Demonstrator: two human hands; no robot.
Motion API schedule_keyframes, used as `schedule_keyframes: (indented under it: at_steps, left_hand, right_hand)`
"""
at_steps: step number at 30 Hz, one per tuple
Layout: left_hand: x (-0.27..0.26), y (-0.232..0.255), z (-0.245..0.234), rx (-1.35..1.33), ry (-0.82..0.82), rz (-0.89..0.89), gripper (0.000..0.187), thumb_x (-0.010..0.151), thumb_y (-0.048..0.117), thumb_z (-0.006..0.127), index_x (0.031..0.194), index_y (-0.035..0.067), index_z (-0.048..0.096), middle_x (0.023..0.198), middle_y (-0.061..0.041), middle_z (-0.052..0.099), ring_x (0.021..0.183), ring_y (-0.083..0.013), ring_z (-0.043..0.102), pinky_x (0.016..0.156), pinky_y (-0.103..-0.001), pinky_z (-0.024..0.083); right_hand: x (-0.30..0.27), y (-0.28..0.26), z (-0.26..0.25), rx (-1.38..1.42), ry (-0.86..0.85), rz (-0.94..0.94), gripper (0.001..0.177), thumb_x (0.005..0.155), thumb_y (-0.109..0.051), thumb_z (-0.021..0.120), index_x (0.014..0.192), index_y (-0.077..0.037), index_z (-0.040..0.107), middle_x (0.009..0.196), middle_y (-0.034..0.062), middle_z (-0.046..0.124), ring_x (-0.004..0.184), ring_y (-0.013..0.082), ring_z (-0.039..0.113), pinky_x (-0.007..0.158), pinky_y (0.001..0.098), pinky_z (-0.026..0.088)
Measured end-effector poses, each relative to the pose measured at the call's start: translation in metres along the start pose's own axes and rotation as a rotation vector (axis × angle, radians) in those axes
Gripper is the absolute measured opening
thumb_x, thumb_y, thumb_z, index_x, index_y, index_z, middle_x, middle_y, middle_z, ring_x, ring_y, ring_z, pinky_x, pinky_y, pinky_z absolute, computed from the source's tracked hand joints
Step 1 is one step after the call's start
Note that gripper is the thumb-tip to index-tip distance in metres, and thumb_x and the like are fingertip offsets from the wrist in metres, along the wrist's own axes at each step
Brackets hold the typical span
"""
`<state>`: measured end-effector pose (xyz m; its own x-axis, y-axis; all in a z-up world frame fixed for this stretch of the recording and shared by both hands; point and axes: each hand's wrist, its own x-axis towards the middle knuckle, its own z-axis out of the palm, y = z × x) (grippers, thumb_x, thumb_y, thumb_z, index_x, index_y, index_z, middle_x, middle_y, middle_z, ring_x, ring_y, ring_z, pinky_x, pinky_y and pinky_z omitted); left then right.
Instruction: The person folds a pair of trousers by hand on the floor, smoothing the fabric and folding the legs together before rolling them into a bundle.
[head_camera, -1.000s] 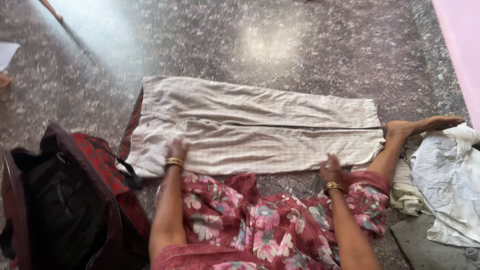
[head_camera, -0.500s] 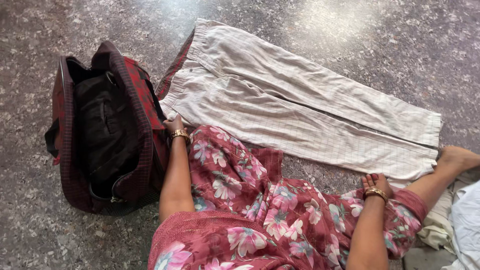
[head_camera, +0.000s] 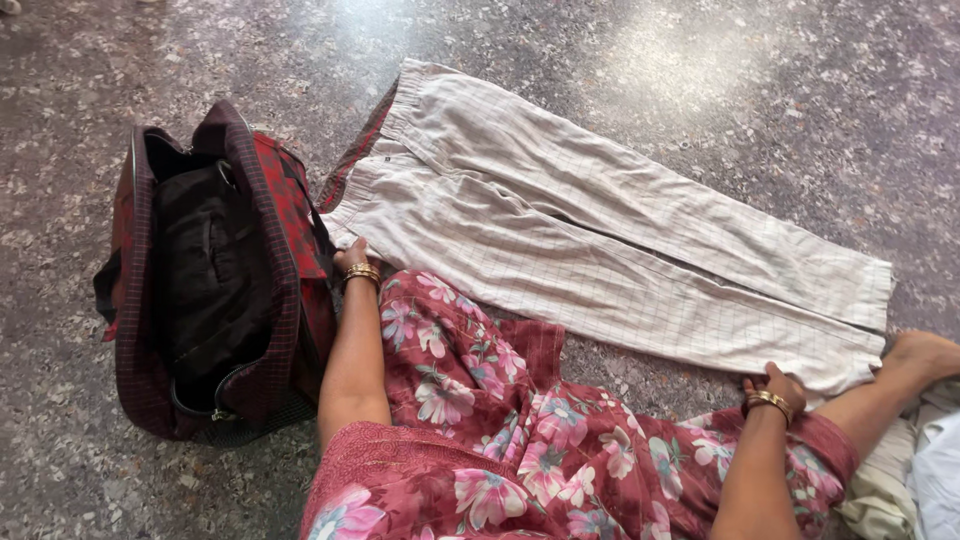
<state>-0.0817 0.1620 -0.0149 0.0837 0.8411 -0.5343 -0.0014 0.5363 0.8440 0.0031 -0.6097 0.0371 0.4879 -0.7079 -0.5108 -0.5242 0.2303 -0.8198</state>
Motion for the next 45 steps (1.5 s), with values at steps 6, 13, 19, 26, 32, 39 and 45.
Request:
schedule_keyframes:
  at_steps: [6,13,19,26,32,39,45]
  left_hand:
    - [0.001,0.005,0.010,-0.024,0.010,-0.031,0.048,0.076,0.009,0.076,0.117,-0.001,0.053,0.095,-0.014,0.065,0.066,-0.0245,0.063,0.042,-0.039,0.049]
    - [0.014,0.039,0.040,-0.231,-0.128,0.250,0.037,0.077,-0.003,0.079,0.108,-0.004,0.059,0.097,-0.013,0.072,0.078,-0.0245,0.074,0.062,-0.040,0.066]
    - [0.018,0.072,0.045,-0.131,-0.186,0.234,0.033,0.079,0.003,0.076,0.107,-0.004,0.060,0.094,-0.017,0.075,0.068,-0.0277,0.078,0.049,-0.040,0.065]
    - [0.010,0.093,0.056,-0.148,-0.195,0.183,0.029,0.084,0.012,0.079,0.104,-0.004,0.066,0.090,-0.016,0.078,0.066,-0.0272,0.077,0.046,-0.037,0.060]
    - [0.028,0.109,0.092,-0.068,-0.220,0.136,0.036,0.082,0.023,0.079,0.107,0.003,0.061,0.087,-0.014,0.074,0.063,-0.0259,0.075,0.047,-0.038,0.062]
    - [0.008,0.130,0.206,-0.125,-0.264,0.261,0.043,0.088,0.015,0.083,0.111,-0.005,0.053,0.088,-0.020,0.074,0.059,-0.0280,0.074,0.044,-0.038,0.061]
    - [-0.056,0.153,0.291,0.023,-0.182,0.224,0.023,0.095,0.012,0.063,0.110,-0.002,0.054,0.088,-0.021,0.075,0.054,-0.0219,0.076,0.049,-0.029,0.061]
  right_hand:
    - [0.014,0.002,-0.003,0.415,-0.068,0.081,0.044,0.090,-0.003,0.070,0.132,-0.008,0.059,0.126,0.0172,0.065,0.109,0.0362,0.070,0.088,0.0572,0.065]
    - [0.054,-0.007,-0.001,0.640,-0.254,0.253,0.040,0.096,-0.023,0.078,0.132,-0.012,0.064,0.129,0.0094,0.071,0.115,0.0301,0.071,0.090,0.0516,0.062]
    - [0.085,-0.011,-0.012,0.496,-0.056,0.032,0.046,0.084,-0.006,0.081,0.128,-0.007,0.066,0.113,0.0121,0.074,0.091,0.0294,0.075,0.074,0.0471,0.065]
    - [0.104,-0.012,-0.029,0.350,0.119,-0.248,0.049,0.083,-0.015,0.080,0.125,0.006,0.066,0.113,0.0160,0.074,0.093,0.0288,0.074,0.078,0.0388,0.062]
    - [0.127,-0.056,-0.045,0.094,0.098,-0.480,0.048,0.083,-0.018,0.072,0.125,0.006,0.067,0.106,0.0109,0.072,0.089,0.0222,0.070,0.075,0.0356,0.059]
    - [0.170,-0.122,-0.002,0.249,0.028,-0.423,0.043,0.085,-0.002,0.075,0.126,0.003,0.062,0.108,0.0128,0.073,0.084,0.0216,0.072,0.071,0.0362,0.061]
    - [0.180,-0.184,0.049,0.182,0.058,-0.164,0.028,0.092,-0.007,0.075,0.117,-0.002,0.063,0.096,0.0134,0.075,0.064,0.0191,0.071,0.051,0.0322,0.057]
